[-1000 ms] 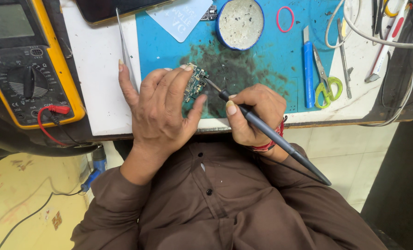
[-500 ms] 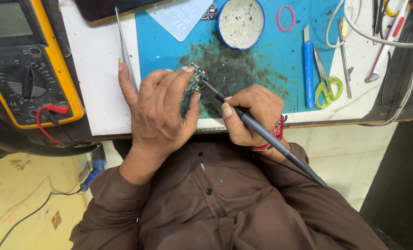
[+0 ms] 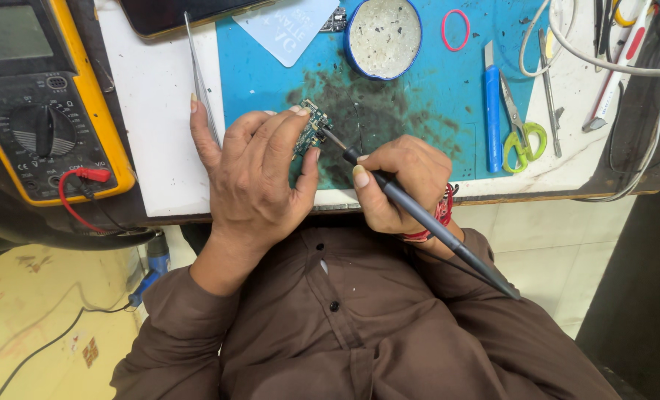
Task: The person uses a soldering iron to apply solder to multiple points on a small circuit board while holding it with their left hand. They occasionally use tweezers to adjust components and dip the iron tip into a small container. The work continues on the same board throughout the clip.
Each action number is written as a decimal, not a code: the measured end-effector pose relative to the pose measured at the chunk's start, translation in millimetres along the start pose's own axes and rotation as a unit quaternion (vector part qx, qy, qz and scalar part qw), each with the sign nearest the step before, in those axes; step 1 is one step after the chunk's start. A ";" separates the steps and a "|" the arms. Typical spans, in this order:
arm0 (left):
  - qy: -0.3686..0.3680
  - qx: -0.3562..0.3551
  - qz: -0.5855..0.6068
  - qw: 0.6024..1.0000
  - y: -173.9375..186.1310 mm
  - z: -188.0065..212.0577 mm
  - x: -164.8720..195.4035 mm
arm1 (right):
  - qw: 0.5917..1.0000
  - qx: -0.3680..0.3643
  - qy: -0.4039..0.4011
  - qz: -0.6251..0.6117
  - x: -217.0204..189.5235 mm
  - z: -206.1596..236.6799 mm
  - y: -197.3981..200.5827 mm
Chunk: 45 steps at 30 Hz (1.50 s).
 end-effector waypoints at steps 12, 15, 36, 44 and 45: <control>0.000 -0.002 -0.002 1.000 -0.6 -0.1 -0.1 | 1.000 0.002 0.001 0.001 -0.4 0.1 -0.2; 0.000 -0.002 -0.002 1.000 -0.4 -0.6 0.1 | 1.000 -0.007 -0.021 -0.001 1.0 0.6 0.3; 0.004 -0.005 -0.001 1.000 0.8 -1.4 0.9 | 1.000 -0.008 -0.024 -0.001 1.4 1.7 0.5; 0.003 -0.005 0.000 1.000 0.9 -1.1 1.2 | 1.000 -0.008 -0.018 0.002 0.8 1.3 0.4; 0.003 -0.005 -0.001 1.000 0.9 -1.3 1.2 | 1.000 -0.004 -0.015 0.003 0.5 0.9 0.3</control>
Point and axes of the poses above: each hand's wrist, its own z-axis away from the middle knuckle, its own y-axis out of the back of the hand, x = y × z, the point moved 5 cm from there along -z, towards the middle knuckle, and after that the axes turned 7 degrees about z, right-handed, at the moved point
